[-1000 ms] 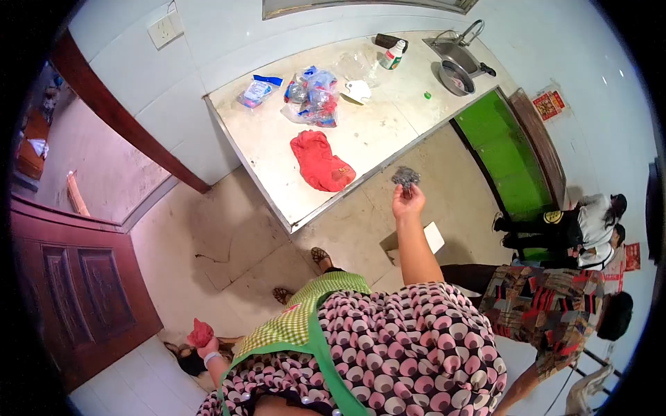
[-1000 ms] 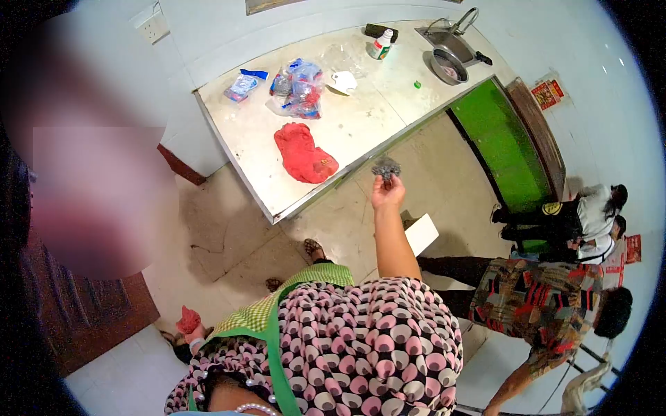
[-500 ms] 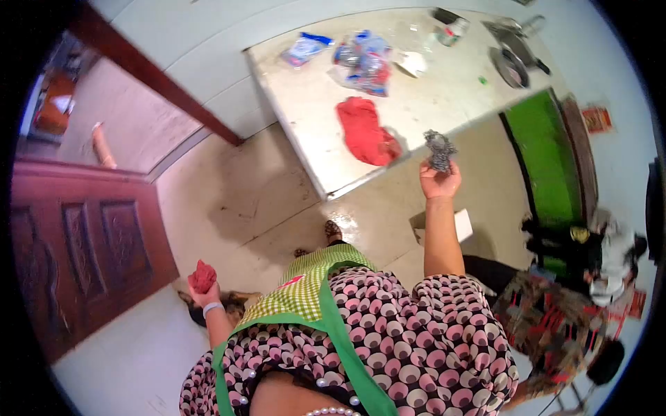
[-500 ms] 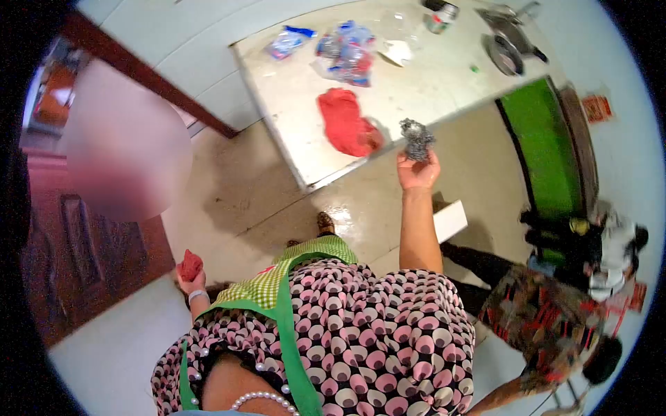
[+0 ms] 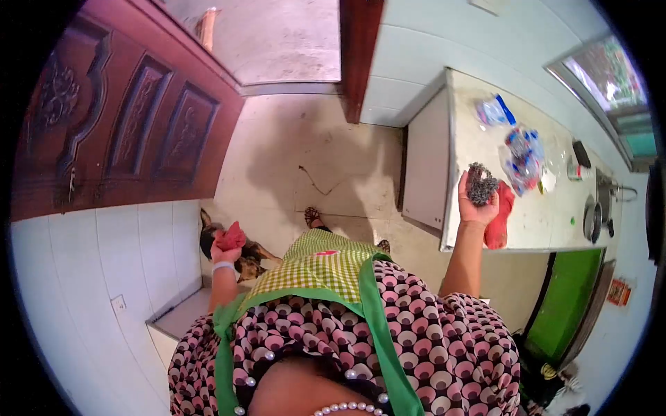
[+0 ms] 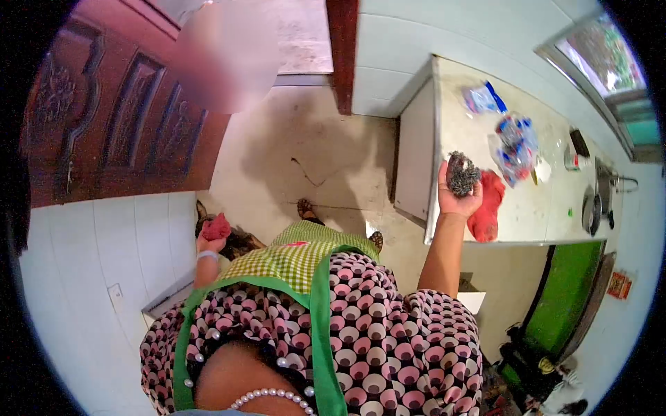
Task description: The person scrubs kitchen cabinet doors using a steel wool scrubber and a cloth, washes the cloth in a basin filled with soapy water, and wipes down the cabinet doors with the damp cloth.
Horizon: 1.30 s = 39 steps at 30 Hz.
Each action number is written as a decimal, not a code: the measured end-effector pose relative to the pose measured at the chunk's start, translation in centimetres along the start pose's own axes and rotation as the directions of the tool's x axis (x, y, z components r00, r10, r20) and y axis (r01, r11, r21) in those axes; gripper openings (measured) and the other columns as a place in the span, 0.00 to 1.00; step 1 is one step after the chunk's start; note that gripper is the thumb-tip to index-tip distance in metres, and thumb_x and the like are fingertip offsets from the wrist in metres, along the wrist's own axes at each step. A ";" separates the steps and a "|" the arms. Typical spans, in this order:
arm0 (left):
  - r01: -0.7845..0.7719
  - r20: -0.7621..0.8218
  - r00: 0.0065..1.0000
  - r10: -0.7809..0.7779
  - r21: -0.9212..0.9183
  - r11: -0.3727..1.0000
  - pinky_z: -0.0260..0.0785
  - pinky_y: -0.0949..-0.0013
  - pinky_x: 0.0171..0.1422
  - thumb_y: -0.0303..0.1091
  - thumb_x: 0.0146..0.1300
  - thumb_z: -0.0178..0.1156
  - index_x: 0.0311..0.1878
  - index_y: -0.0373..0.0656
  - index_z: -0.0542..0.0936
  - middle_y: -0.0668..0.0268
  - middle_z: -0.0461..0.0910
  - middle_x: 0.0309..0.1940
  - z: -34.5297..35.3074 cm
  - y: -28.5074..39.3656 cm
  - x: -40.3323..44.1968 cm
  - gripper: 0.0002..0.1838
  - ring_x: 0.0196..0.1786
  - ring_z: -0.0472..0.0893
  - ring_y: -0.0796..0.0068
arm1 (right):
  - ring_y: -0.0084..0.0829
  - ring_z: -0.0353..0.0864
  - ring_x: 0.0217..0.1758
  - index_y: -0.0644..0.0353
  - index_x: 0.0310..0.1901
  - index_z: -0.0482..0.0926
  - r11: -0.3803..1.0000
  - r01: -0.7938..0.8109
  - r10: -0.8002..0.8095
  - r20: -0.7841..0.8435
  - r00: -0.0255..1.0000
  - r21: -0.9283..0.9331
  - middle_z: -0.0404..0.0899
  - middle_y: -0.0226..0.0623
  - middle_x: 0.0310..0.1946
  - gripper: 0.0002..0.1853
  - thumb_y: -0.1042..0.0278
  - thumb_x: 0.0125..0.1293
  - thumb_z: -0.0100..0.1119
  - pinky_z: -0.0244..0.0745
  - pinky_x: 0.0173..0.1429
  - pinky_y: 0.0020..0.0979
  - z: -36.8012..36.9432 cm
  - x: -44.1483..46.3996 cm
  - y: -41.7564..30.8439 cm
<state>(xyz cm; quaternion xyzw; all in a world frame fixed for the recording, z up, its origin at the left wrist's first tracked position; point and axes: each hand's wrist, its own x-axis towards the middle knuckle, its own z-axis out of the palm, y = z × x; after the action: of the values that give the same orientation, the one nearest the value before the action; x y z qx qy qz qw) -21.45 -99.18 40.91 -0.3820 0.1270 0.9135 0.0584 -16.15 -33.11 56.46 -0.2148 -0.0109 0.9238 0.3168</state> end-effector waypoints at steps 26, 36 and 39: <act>-0.032 -0.209 0.977 0.051 0.095 0.995 0.66 0.55 0.50 0.38 0.61 0.41 0.39 0.49 0.77 0.64 0.77 0.45 37.6 18.2 15.1 0.14 0.48 0.76 0.60 | 0.47 0.75 0.46 0.67 0.48 0.68 0.882 -0.382 0.368 -0.101 0.924 -0.275 0.74 0.51 0.42 0.21 0.62 0.56 0.42 0.73 0.50 0.49 24.0 16.2 43.8; 0.221 -0.100 0.967 -0.236 -0.141 0.965 0.66 0.58 0.56 0.36 0.59 0.44 0.41 0.45 0.77 0.61 0.79 0.42 47.9 21.4 24.6 0.13 0.49 0.76 0.61 | 0.43 0.77 0.45 0.64 0.52 0.68 0.971 -0.228 0.240 -0.233 0.942 0.078 0.76 0.47 0.44 0.24 0.58 0.58 0.42 0.74 0.50 0.47 33.6 24.2 46.3; 0.236 -0.274 0.930 -0.245 -0.063 0.970 0.66 0.58 0.57 0.36 0.58 0.42 0.39 0.42 0.78 0.60 0.78 0.44 55.3 21.3 25.3 0.15 0.49 0.77 0.60 | 0.42 0.77 0.48 0.60 0.52 0.70 0.985 -0.149 0.167 -0.277 0.946 0.085 0.77 0.46 0.44 0.23 0.57 0.57 0.45 0.76 0.49 0.44 38.2 26.0 49.0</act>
<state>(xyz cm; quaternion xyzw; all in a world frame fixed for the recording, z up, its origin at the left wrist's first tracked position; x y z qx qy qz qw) -81.29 -104.10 64.29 -0.5205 0.0729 0.8382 0.1456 -78.37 -52.52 73.33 -0.3347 0.0808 0.9058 0.2468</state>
